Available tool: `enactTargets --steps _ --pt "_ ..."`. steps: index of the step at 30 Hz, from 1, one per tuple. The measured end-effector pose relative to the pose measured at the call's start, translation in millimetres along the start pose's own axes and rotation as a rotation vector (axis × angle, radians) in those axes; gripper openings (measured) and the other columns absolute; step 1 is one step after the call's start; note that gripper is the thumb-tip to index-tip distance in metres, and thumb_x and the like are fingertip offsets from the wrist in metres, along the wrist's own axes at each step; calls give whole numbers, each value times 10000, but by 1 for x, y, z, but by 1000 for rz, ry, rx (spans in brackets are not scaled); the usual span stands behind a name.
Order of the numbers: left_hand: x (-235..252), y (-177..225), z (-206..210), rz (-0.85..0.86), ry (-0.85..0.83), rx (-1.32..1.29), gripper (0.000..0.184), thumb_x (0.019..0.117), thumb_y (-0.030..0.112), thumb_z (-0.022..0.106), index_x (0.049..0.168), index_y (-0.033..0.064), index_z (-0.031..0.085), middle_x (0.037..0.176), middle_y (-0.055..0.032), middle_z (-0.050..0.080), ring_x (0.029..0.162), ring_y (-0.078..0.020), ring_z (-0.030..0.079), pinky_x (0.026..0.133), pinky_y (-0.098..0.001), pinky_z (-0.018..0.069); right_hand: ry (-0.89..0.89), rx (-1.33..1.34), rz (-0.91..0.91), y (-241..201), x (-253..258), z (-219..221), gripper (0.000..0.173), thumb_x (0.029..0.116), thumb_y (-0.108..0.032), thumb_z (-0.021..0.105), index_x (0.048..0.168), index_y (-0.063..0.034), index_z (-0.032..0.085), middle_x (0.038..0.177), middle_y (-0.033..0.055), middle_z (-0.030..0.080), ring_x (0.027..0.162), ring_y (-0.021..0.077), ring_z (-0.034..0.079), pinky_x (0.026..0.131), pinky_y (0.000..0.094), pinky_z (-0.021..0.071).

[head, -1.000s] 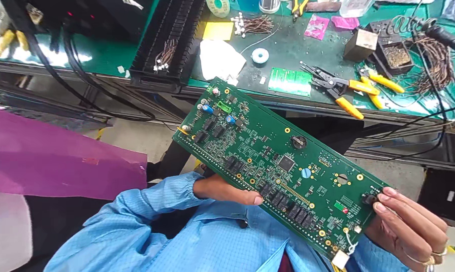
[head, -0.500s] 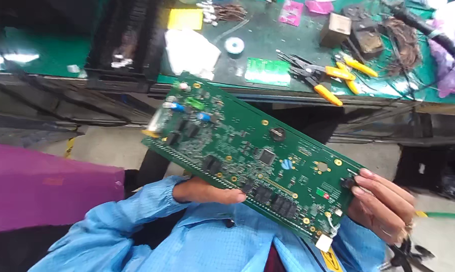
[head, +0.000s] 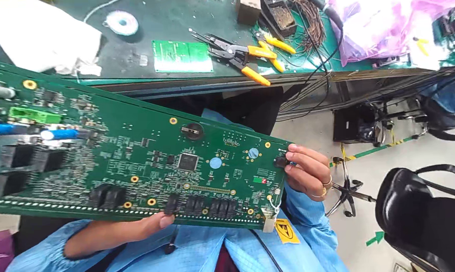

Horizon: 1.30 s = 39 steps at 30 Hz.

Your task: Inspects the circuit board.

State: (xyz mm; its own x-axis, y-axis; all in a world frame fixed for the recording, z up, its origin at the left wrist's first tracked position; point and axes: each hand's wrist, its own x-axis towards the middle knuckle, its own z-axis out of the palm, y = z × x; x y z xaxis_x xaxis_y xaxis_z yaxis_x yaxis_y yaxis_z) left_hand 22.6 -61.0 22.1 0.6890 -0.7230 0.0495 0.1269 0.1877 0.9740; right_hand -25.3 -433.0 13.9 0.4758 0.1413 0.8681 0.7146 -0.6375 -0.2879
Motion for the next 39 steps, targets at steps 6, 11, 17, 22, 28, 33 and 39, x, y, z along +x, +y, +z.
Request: enactTargets --steps 6,11,17,22,28,33,39 --pt "3 21 8 1 -112 130 287 1035 305 613 1319 300 654 1232 252 671 1118 151 586 973 -100 482 -24 -13 -20 -1 1 0 78 972 -47 664 993 -100 611 1165 56 675 1195 216 652 1010 356 572" --pt "-12 24 11 9 -80 281 276 1040 236 594 1303 183 659 1239 164 682 1165 118 573 1014 -139 467 -27 -72 -67 -4 2 0 121 944 -37 701 943 -87 590 1163 65 661 1199 212 642 1020 351 565" --pt "-16 0 44 191 370 199 229 1018 260 604 1221 193 686 1129 142 716 1081 66 632 960 -147 493 109 126 122 -9 7 9 72 950 -72 682 970 -141 684 1368 2 599 1288 184 586 1004 332 574" --pt "11 2 -3 454 -27 495 315 1065 321 528 1375 285 574 1140 8 733 836 -47 680 720 -181 516 218 729 525 -14 17 16 638 872 -163 811 1414 -278 495 1268 76 645 908 248 733 762 383 660" --pt "1 -12 -22 505 -97 792 340 1054 272 547 1386 243 614 1283 -73 693 720 -118 631 627 -265 468 41 798 454 0 13 10 315 937 -78 720 1248 -102 678 1088 77 709 1001 226 719 909 435 627" --pt "17 14 -17 545 -203 1023 369 1058 90 498 1397 158 626 1391 -189 632 574 -166 504 529 -324 381 22 808 388 5 9 13 283 950 -98 700 1233 -102 695 1152 84 675 1059 242 695 936 446 617" --pt "17 18 -17 509 -224 1043 383 1062 85 486 1417 151 612 1398 -203 624 571 -185 491 532 -342 372 15 860 379 8 8 15 296 940 -135 707 1231 -90 680 1155 88 665 1064 240 687 946 446 608"
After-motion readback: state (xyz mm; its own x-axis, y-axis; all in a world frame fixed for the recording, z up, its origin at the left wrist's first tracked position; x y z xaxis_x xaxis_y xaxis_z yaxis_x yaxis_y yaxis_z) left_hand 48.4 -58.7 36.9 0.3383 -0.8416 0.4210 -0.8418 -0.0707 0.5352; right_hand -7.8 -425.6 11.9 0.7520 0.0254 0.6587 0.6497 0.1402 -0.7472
